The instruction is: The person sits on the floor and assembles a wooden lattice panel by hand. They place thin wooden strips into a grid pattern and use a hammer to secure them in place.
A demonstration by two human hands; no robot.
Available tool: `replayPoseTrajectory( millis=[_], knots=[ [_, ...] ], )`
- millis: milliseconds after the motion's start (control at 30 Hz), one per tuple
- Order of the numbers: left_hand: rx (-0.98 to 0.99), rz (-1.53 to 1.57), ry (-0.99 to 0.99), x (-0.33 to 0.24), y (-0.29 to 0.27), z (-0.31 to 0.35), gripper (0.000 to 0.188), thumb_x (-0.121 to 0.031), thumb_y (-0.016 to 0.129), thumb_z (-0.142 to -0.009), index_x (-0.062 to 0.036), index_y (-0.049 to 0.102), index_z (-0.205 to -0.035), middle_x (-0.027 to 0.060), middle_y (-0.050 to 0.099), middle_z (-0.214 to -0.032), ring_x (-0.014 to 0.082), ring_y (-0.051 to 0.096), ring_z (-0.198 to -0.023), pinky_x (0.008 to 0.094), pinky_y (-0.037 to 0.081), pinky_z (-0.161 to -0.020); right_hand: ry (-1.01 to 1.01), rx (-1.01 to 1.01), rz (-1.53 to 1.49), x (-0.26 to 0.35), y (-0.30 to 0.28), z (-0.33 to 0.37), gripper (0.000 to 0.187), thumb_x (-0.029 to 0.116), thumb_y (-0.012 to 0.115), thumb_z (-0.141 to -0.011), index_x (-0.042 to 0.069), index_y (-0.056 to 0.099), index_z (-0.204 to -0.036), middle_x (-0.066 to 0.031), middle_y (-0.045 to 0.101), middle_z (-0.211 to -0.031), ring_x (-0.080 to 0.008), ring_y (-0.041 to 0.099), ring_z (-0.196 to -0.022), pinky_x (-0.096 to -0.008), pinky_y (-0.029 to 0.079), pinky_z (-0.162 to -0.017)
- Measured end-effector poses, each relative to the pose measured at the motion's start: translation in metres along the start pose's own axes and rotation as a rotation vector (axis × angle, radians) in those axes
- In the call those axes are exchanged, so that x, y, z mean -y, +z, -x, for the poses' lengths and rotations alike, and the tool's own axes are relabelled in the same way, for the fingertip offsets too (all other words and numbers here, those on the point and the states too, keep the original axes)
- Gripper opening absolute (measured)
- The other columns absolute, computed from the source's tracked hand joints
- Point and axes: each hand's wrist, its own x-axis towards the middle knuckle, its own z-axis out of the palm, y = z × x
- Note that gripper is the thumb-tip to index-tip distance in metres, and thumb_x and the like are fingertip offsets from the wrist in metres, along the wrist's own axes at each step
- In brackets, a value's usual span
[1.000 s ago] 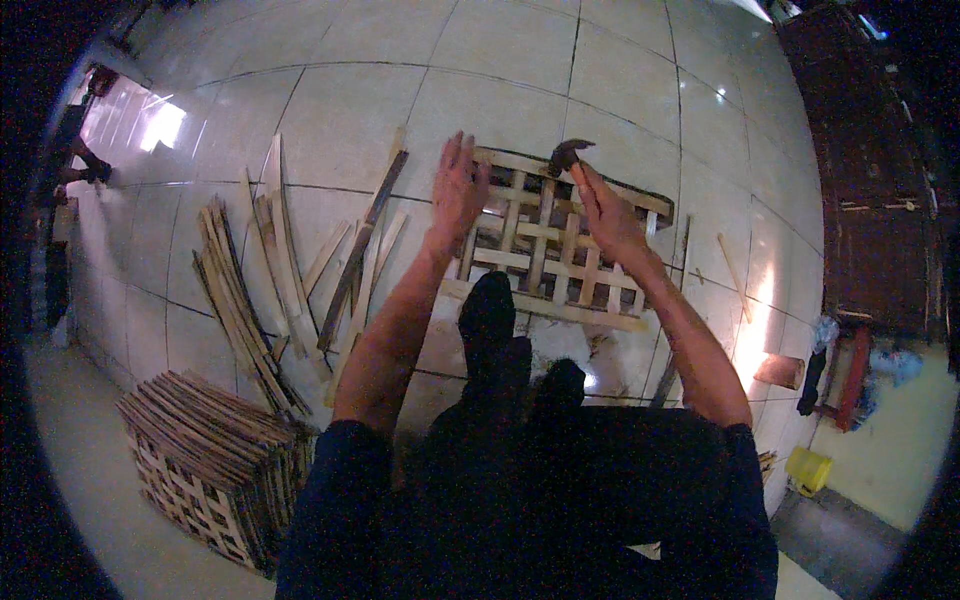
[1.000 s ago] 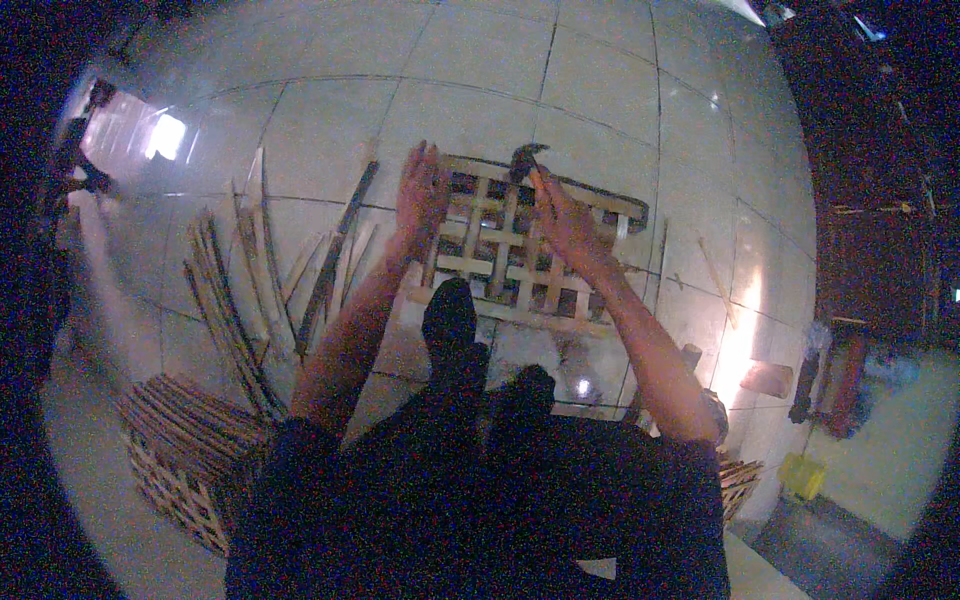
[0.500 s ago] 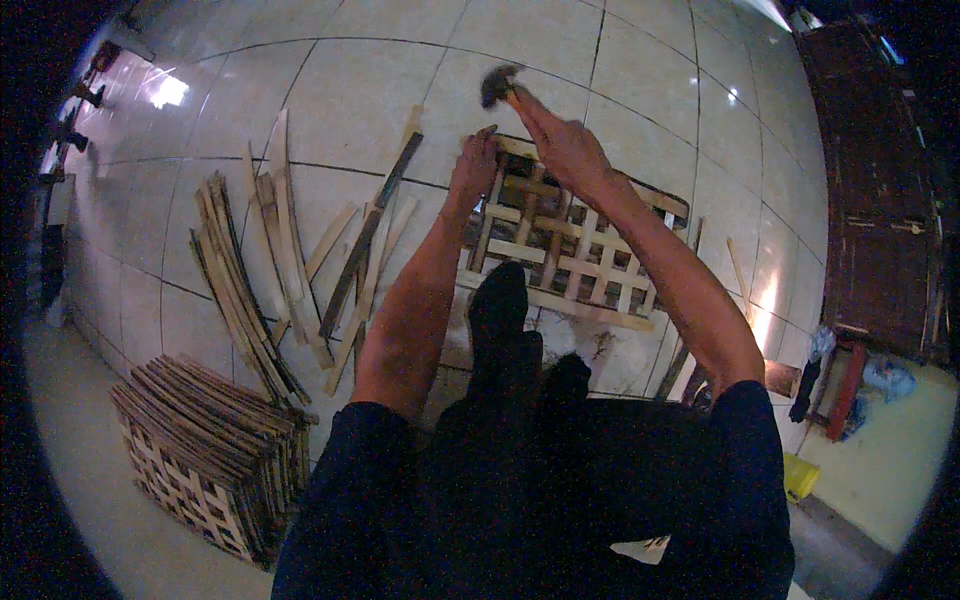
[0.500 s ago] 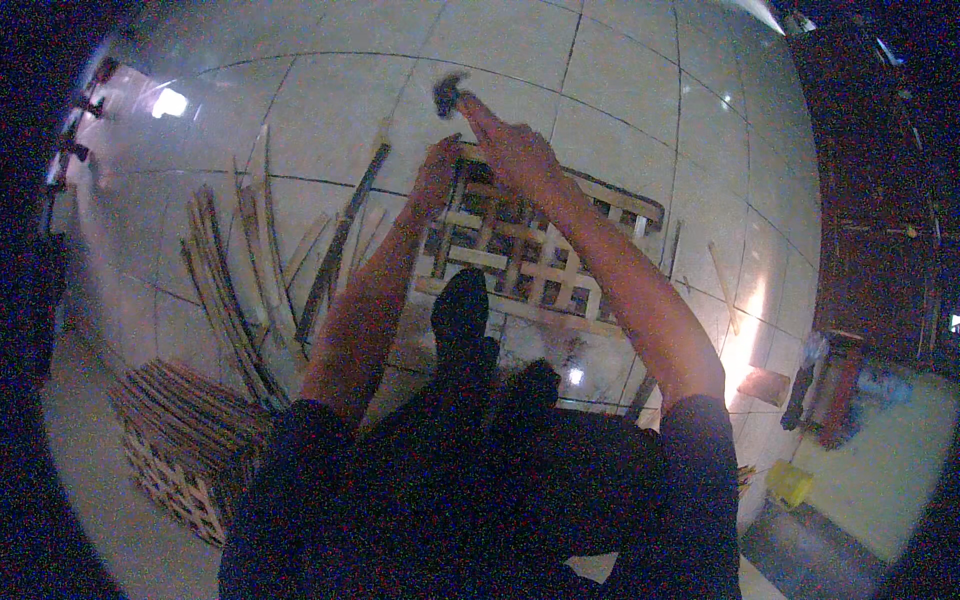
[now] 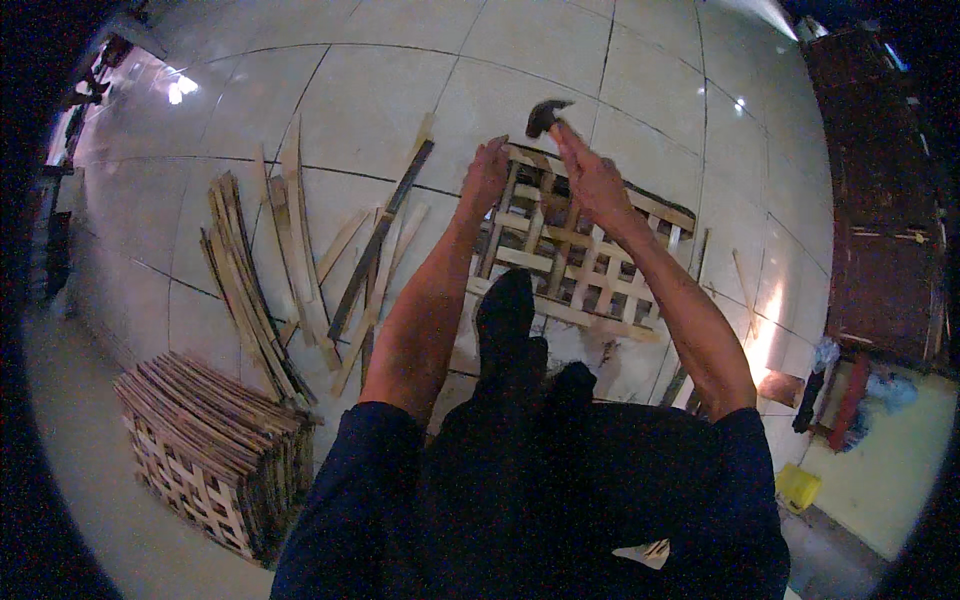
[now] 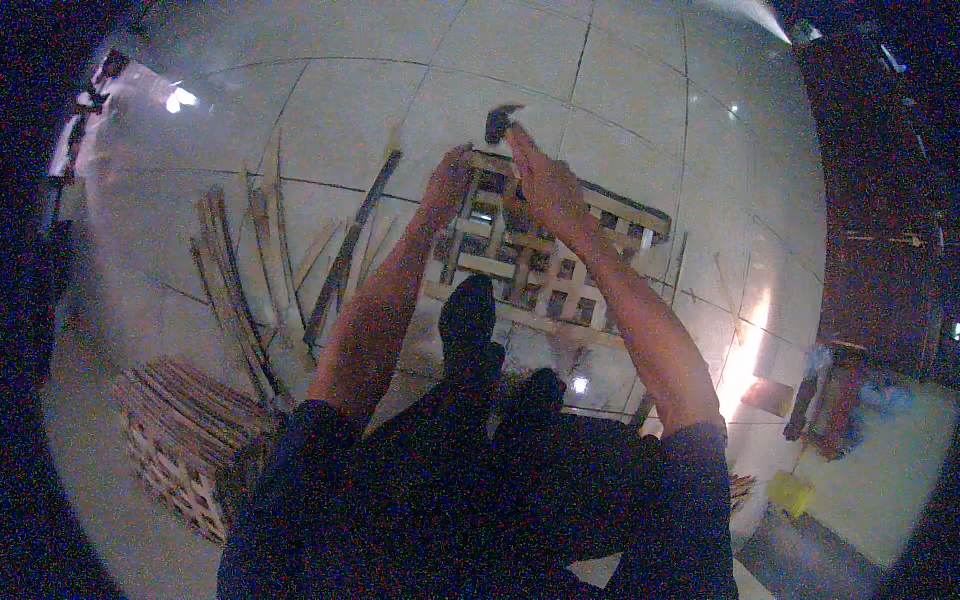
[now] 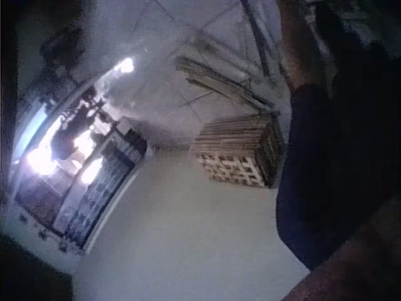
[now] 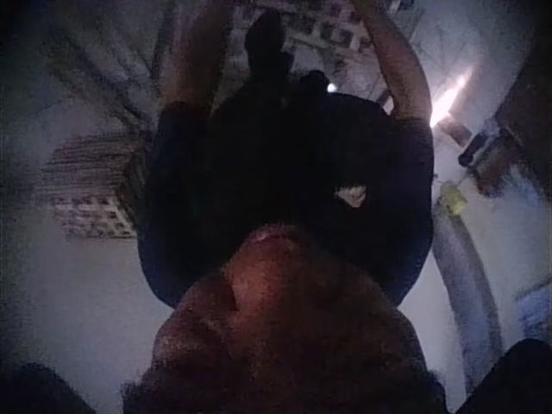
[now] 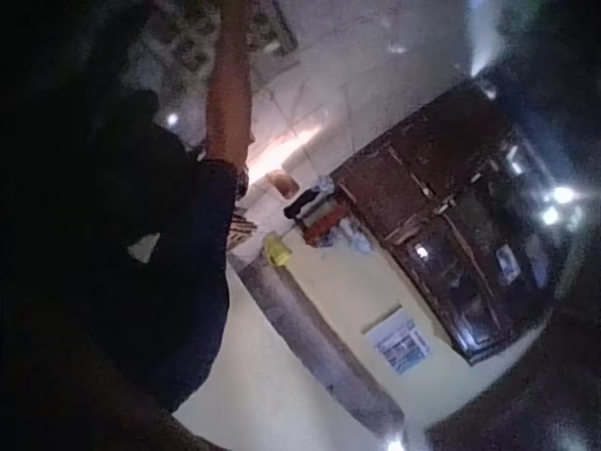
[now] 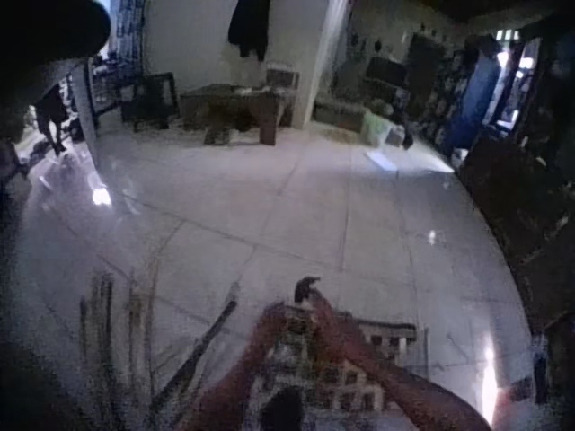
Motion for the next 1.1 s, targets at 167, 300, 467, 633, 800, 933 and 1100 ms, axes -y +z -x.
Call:
replayPoseTrajectory(
  millis=[167,300,467,633,800,933,1100],
  knots=[
    [0.137,-0.303,-0.100,0.015,0.002,-0.009,0.039,-0.019,0.040,-0.093,-0.0021,0.051,-0.127,0.0218,0.052,-0.126,0.0394,0.047,-0.118,0.0482,0.041,-0.098,-0.032,0.048,-0.111,0.001,0.029,0.016,0.047,0.039,0.034,-0.100,0.016,0.040,-0.141,-0.0153,0.049,-0.136,-0.0356,0.050,-0.121,-0.0412,0.038,-0.104],
    [0.138,-0.081,-0.322,-0.026,-0.003,-0.005,0.047,-0.026,0.046,-0.093,-0.0030,0.043,-0.134,0.0259,0.049,-0.129,0.0431,0.046,-0.120,0.0503,0.042,-0.096,0.000,-0.118,-0.207,0.005,0.008,0.069,0.054,0.041,0.034,-0.100,0.005,0.039,-0.140,-0.0139,0.043,-0.142,-0.0253,0.036,-0.134,-0.0346,0.026,-0.111],
    [-0.015,-0.009,-0.417,-0.071,-0.030,0.004,0.058,-0.047,0.040,-0.096,-0.0072,0.039,-0.139,0.0199,0.047,-0.136,0.0387,0.044,-0.125,0.0469,0.035,-0.104,0.168,-0.465,-0.176,-0.078,0.011,0.190,0.047,0.034,0.041,-0.101,0.003,0.046,-0.135,-0.0170,0.052,-0.132,-0.0263,0.051,-0.119,-0.0338,0.038,-0.099],
    [-0.027,-0.037,-0.445,-0.090,-0.056,0.041,0.054,-0.045,0.047,-0.094,-0.0039,0.046,-0.130,0.0226,0.056,-0.122,0.0386,0.053,-0.114,0.0460,0.042,-0.096,0.516,-0.684,-0.014,-0.182,0.047,0.343,0.043,0.034,0.043,-0.100,0.002,0.053,-0.127,-0.0190,0.057,-0.123,-0.0300,0.056,-0.110,-0.0348,0.043,-0.091],
    [-0.049,0.113,-0.345,-0.091,-0.044,0.064,0.035,-0.034,0.055,-0.091,-0.0028,0.058,-0.107,0.0191,0.065,-0.087,0.0332,0.063,-0.080,0.0444,0.048,-0.072,0.649,-0.571,-0.014,-0.185,0.067,0.337,0.044,0.034,0.043,-0.100,0.001,0.053,-0.127,-0.0191,0.057,-0.123,-0.0302,0.056,-0.110,-0.0351,0.044,-0.091],
    [-0.036,0.122,-0.329,-0.075,-0.036,0.065,0.036,-0.034,0.053,-0.090,-0.0031,0.059,-0.107,0.0187,0.065,-0.085,0.0327,0.064,-0.078,0.0429,0.048,-0.071,0.632,-0.529,-0.047,-0.183,0.069,0.319,0.044,0.035,0.043,-0.100,0.001,0.053,-0.127,-0.0192,0.057,-0.122,-0.0305,0.056,-0.110,-0.0354,0.044,-0.091],
    [-0.008,0.009,-0.341,-0.072,-0.024,0.062,0.035,-0.032,0.053,-0.090,-0.0032,0.059,-0.108,0.0206,0.066,-0.090,0.0374,0.063,-0.085,0.0451,0.048,-0.074,0.638,-0.509,-0.085,-0.184,0.068,0.307,0.044,0.035,0.044,-0.100,0.001,0.053,-0.126,-0.0193,0.057,-0.122,-0.0308,0.055,-0.110,-0.0357,0.044,-0.090]
  ],
)
